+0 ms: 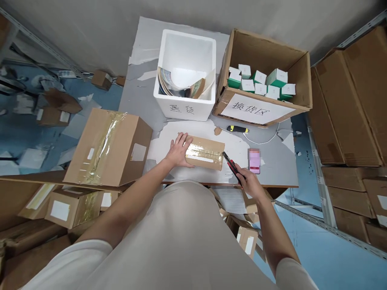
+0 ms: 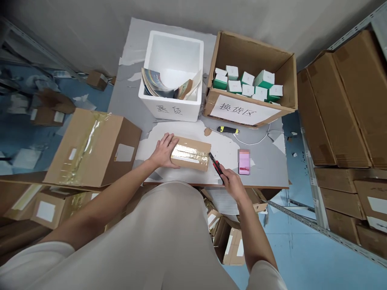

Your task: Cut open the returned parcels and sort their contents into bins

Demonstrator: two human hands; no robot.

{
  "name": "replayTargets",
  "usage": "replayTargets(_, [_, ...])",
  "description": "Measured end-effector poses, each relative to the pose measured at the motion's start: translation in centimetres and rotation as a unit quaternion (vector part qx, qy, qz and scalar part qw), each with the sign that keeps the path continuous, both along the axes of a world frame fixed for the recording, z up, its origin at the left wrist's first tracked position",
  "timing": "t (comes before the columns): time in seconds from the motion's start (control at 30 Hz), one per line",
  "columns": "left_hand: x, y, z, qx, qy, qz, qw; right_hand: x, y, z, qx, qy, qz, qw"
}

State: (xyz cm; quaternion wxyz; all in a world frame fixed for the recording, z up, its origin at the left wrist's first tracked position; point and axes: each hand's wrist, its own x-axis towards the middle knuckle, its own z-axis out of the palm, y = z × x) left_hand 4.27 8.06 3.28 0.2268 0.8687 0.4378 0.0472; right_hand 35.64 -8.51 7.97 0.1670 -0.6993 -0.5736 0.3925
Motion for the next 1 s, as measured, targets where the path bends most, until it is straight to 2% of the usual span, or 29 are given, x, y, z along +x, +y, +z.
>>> replayTargets(0.17, [-0.1, 0.2, -0.7, 0.013, -0.029, -0.003, 0.999, 0.6, -1.0, -0.2, -0.046, 0.053, -0.001, 0.998])
replayTargets(0.3, [-0.2, 0.6, -1.1, 0.020, -0.053, -0.027, 0.998, -0.8, -0.1, -0.3, -0.044, 0.033, -0.007, 0.998])
replayTargets(0.4, [-0.1, 0.5, -1.0, 0.021, -0.046, -0.016, 0.999, -1.6, 0.2, 0.0, -0.027, -0.013, 0.006, 1.000])
replayTargets(0.53, [-0.1, 0.1, -0.8, 0.018, -0.033, 0.004, 0.999, -2.0, -1.4, 0.8, 0.003, -0.072, 0.033, 0.997])
replayTargets(0.7, [-0.1, 0.2, -1.2, 0.019, -0.047, -0.006, 0.999, -4.0, -2.0, 0.9, 0.025, -0.184, 0.035, 0.982])
replayTargets(0.83, [-0.1, 0.2, -1.3, 0.021, -0.054, -0.002, 0.998, -6.3, -2.0, 0.9, 0.023, -0.254, 0.010, 0.967])
replayTargets(1.0, [0.0, -0.1, -0.8, 0.016, -0.051, 0.009, 0.999, -7.7, -3.4, 2.1, 0.000, -0.294, 0.004, 0.956])
